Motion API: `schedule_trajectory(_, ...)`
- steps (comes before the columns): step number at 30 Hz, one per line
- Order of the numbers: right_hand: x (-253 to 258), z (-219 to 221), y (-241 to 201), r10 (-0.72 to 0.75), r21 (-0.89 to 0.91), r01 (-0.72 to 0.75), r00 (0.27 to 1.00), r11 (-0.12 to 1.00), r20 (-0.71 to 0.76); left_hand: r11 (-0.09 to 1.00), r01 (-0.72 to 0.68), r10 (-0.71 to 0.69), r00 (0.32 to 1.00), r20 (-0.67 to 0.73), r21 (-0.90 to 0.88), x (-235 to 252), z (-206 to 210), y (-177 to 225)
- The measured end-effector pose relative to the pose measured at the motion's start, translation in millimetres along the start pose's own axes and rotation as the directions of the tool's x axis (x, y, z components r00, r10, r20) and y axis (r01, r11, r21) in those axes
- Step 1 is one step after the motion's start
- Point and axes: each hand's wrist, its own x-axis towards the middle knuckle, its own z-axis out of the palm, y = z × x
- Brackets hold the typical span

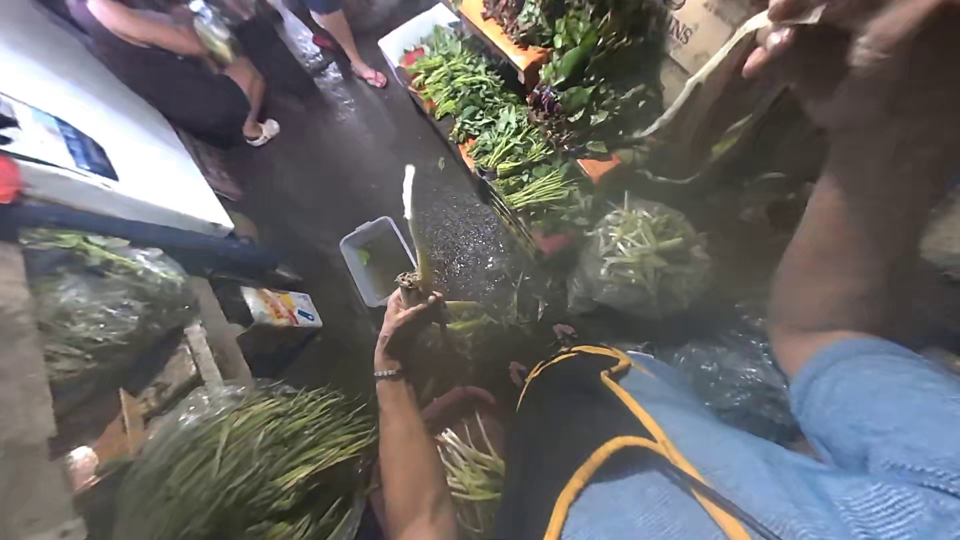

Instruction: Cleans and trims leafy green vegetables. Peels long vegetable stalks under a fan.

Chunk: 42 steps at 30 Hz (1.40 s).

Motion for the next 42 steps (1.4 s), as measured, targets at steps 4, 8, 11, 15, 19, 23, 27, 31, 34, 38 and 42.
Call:
schedule_trajectory(4, -45.4, -26.4, 56.1, 0.102, -0.29, -0.185, 0.954, 0.939, -0.281, 0.996, -0.085, 0.085, 0.995, -0.05, 0.015, 8.5, 15.3, 9.8)
schedule_trajectory(8, -128.8, -54.4, 176.8, 0.492, -0.715, -0.578, 0.789, 0.392, -0.368, 0.995, -0.093, 0.096, 0.988, -0.121, 0.033, 19.6, 33.6, 18.8)
schedule_trajectory(11, -150.8, -29.1, 217.2, 0.753, -0.8, -0.588, 0.577, 0.117, -0.315, 0.989, -0.145, 0.142, 0.979, -0.146, -0.013, 29.0, 52.0, 25.1)
schedule_trajectory(15, -135.1, 76.6, 220.4, 0.782, -0.493, -0.705, 0.618, 0.51, -0.075, 0.97, -0.233, 0.241, 0.959, -0.15, 0.073, 50.7, 73.6, 22.0)
schedule_trajectory(19, -102.8, 201.4, 173.9, 0.74, -0.071, -0.763, 0.594, 0.642, 0.315, 0.955, -0.215, 0.246, 0.959, -0.14, 0.202, 62.5, 99.9, 21.3)
schedule_trajectory(23, -85.4, 248.6, 162.4, 0.619, -0.176, -0.599, 0.706, 0.781, 0.346, 0.915, -0.174, 0.236, 0.963, -0.134, 0.363, 57.0, 104.6, 27.0)
schedule_trajectory(27, -82.8, 249.3, 159.6, 0.716, -0.033, -0.755, 0.606, 0.655, 0.347, 0.915, -0.174, 0.231, 0.966, -0.118, 0.363, 51.5, 92.6, 29.3)
schedule_trajectory(31, -85.4, 254.1, 153.5, 0.817, 0.115, -0.891, 0.449, 0.439, 0.363, 0.929, -0.125, 0.182, 0.974, -0.137, 0.348, 48.8, 84.6, 25.8)
schedule_trajectory(34, -84.8, 258.5, 151.4, 0.841, 0.15, -0.916, 0.401, 0.372, 0.363, 0.931, -0.11, 0.164, 0.978, -0.128, 0.349, 45.1, 75.4, 25.4)
schedule_trajectory(38, -87.5, 260.7, 148.7, 0.838, 0.162, -0.893, 0.451, 0.421, 0.306, 0.914, -0.072, 0.129, 0.984, -0.118, 0.399, 33.9, 70.7, 30.9)
schedule_trajectory(42, -88.3, 258.0, 149.9, 0.812, 0.13, -0.85, 0.526, 0.51, 0.253, 0.86, 0.001, 0.055, 0.994, -0.095, 0.51, 27.3, 69.0, 30.3)
